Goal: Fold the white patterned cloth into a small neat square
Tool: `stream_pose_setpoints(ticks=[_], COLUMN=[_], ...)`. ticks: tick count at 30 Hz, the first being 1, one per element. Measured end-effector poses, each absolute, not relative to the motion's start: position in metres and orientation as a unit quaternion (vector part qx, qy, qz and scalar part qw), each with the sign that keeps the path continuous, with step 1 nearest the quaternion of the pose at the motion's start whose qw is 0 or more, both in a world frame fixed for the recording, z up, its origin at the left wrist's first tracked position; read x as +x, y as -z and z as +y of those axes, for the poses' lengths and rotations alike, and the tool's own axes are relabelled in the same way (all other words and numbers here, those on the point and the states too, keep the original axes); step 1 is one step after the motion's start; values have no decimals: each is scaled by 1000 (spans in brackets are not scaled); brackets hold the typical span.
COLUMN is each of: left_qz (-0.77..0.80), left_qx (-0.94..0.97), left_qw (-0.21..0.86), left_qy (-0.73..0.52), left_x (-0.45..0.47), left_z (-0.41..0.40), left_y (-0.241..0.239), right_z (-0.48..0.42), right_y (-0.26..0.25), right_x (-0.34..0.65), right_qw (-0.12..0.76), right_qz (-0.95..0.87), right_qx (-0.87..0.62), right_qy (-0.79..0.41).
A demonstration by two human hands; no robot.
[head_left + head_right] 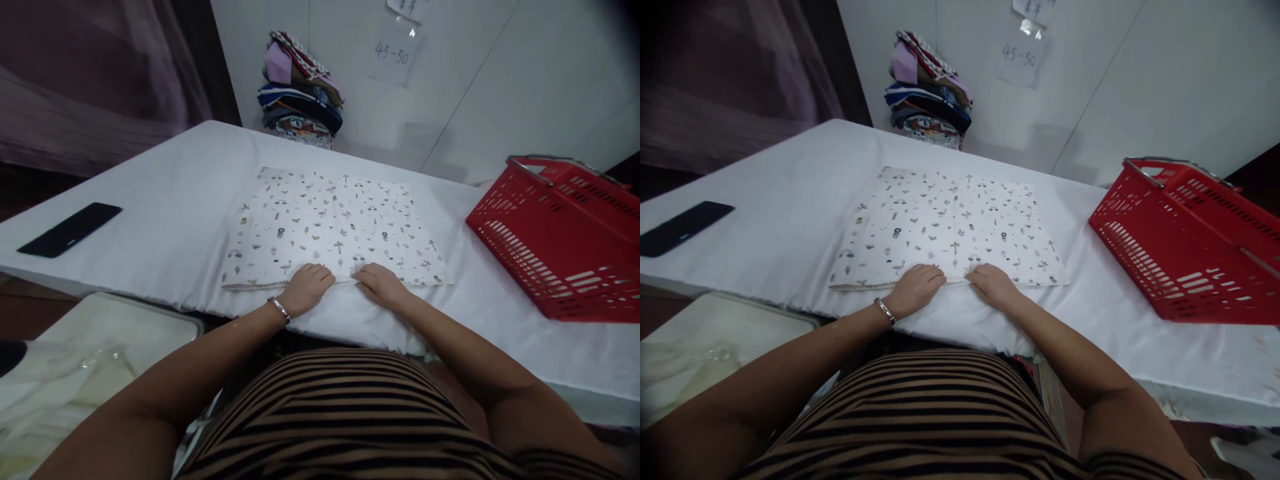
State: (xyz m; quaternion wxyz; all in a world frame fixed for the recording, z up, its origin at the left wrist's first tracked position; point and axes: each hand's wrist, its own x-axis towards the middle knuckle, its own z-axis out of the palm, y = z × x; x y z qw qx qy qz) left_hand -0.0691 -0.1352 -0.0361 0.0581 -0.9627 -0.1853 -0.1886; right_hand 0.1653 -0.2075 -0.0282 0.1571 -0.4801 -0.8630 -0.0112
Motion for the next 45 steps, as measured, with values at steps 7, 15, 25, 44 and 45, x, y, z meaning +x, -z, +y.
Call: stream_pose_setpoints(ticks=[7, 15, 25, 44, 45], left_qz=[-182, -189, -254, -216, -215], left_qx=[-967, -970, -947, -965, -966], left_qw=[33, 35, -64, 18, 27], left_qy=[176, 150, 189, 145, 142], left_x=[-74, -72, -76, -71, -70], left_z=[-140, -140, -133, -142, -141], left_y=[33, 29, 32, 28, 28], right_z=[-209, -209, -209, -210, -210], right_y=[27, 24, 22, 23, 22], right_x=[165, 164, 164, 164, 164], right_qw=[152, 151, 147, 145, 145], right_qz=[-861, -862, -861, -860, -861], right_qx=[-485, -484, -486, -489, -488], right_qy=[10, 3, -17, -13, -13])
